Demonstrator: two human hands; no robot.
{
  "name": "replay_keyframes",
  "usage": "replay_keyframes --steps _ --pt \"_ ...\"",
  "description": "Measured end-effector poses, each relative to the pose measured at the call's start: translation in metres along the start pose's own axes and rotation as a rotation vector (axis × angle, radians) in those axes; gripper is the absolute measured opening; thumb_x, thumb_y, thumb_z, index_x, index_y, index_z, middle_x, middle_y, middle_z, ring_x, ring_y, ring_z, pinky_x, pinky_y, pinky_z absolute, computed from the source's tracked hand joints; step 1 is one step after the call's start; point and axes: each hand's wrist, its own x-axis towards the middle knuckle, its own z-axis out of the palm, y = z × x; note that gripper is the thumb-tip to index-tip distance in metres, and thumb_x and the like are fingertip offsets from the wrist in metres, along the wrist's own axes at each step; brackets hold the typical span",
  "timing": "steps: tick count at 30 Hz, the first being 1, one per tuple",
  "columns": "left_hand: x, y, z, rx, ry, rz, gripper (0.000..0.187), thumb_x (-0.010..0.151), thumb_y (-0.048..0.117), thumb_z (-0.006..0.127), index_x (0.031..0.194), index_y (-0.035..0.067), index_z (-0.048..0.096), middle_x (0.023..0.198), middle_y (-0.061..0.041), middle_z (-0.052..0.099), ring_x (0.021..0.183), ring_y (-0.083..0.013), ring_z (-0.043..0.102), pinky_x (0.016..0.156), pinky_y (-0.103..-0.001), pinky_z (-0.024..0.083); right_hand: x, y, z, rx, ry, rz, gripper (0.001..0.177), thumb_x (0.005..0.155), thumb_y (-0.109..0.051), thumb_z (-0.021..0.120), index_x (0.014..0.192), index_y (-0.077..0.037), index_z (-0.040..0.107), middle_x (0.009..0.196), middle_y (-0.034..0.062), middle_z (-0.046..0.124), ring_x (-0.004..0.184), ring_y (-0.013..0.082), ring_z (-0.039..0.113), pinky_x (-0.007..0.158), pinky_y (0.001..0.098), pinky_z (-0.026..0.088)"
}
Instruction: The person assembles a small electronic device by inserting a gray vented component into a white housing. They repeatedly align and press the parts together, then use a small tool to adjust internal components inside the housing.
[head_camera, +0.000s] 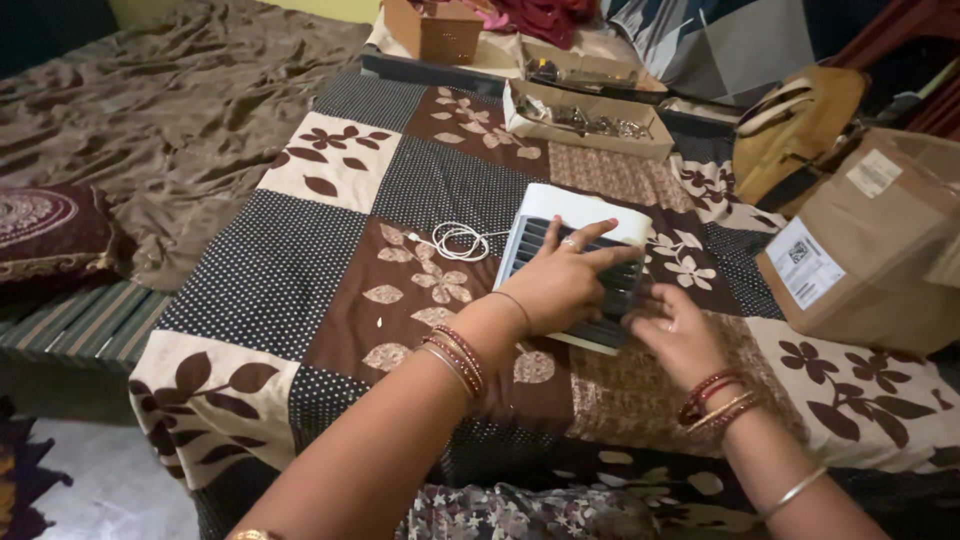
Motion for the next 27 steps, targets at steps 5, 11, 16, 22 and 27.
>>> replay_keyframes --steps 5,11,16,22,27 --pt "0.002 0.002 -0.001 0.025 -0.020 -0.030 0.010 0.081 0.026 0.075 0.079 0.019 0.082 0.161 0.006 0.035 0.156 -0.0309 0.014 0.116 -0.078 0.011 -0.001 -0.002 -0.005 0.004 0.015 0.136 0.042 0.089 -0.002 0.066 0.130 0.000 0.056 0.113 0.0082 0.069 0.090 0.0102 0.068 0.067 0.0233 0.052" --pt "0.012 0.013 -0.011 -0.020 -0.141 -0.085 0.008 0.075 0.030 0.079 0.081 0.032 0.083 0.162 0.008 0.028 0.155 -0.0311 0.004 0.118 -0.077 -0.001 -0.004 -0.012 -0.003 -0.054 0.017 0.172 0.035 0.090 -0.002 0.068 0.125 -0.002 0.061 0.107 0.0061 0.072 0.081 0.0100 0.065 0.061 0.0229 0.049" --pt "0.021 0.020 -0.013 0.025 -0.221 -0.083 0.006 0.077 0.034 0.079 0.078 0.029 0.082 0.165 0.010 0.024 0.157 -0.0296 0.000 0.117 -0.076 -0.003 -0.009 -0.011 -0.003 -0.143 0.002 0.101 0.032 0.089 -0.003 0.067 0.121 -0.002 0.063 0.108 0.0058 0.075 0.092 0.0087 0.070 0.076 0.0232 0.055" --pt "0.013 0.018 -0.011 0.022 -0.165 -0.026 0.007 0.078 0.033 0.077 0.078 0.029 0.082 0.164 0.011 0.027 0.157 -0.0281 0.003 0.114 -0.081 -0.003 -0.014 -0.002 0.006 -0.066 0.006 -0.003 0.029 0.091 -0.003 0.065 0.120 0.001 0.067 0.110 0.0046 0.074 0.097 0.0094 0.068 0.085 0.0242 0.054" --pt "0.015 0.020 -0.010 0.038 -0.201 -0.003 0.011 0.081 0.031 0.073 0.084 0.029 0.083 0.164 0.011 0.027 0.157 -0.0275 0.000 0.111 -0.084 -0.003 -0.015 -0.001 0.002 -0.132 0.003 -0.003 0.032 0.091 -0.004 0.064 0.122 0.001 0.067 0.107 0.0051 0.075 0.092 0.0094 0.069 0.080 0.0253 0.057"
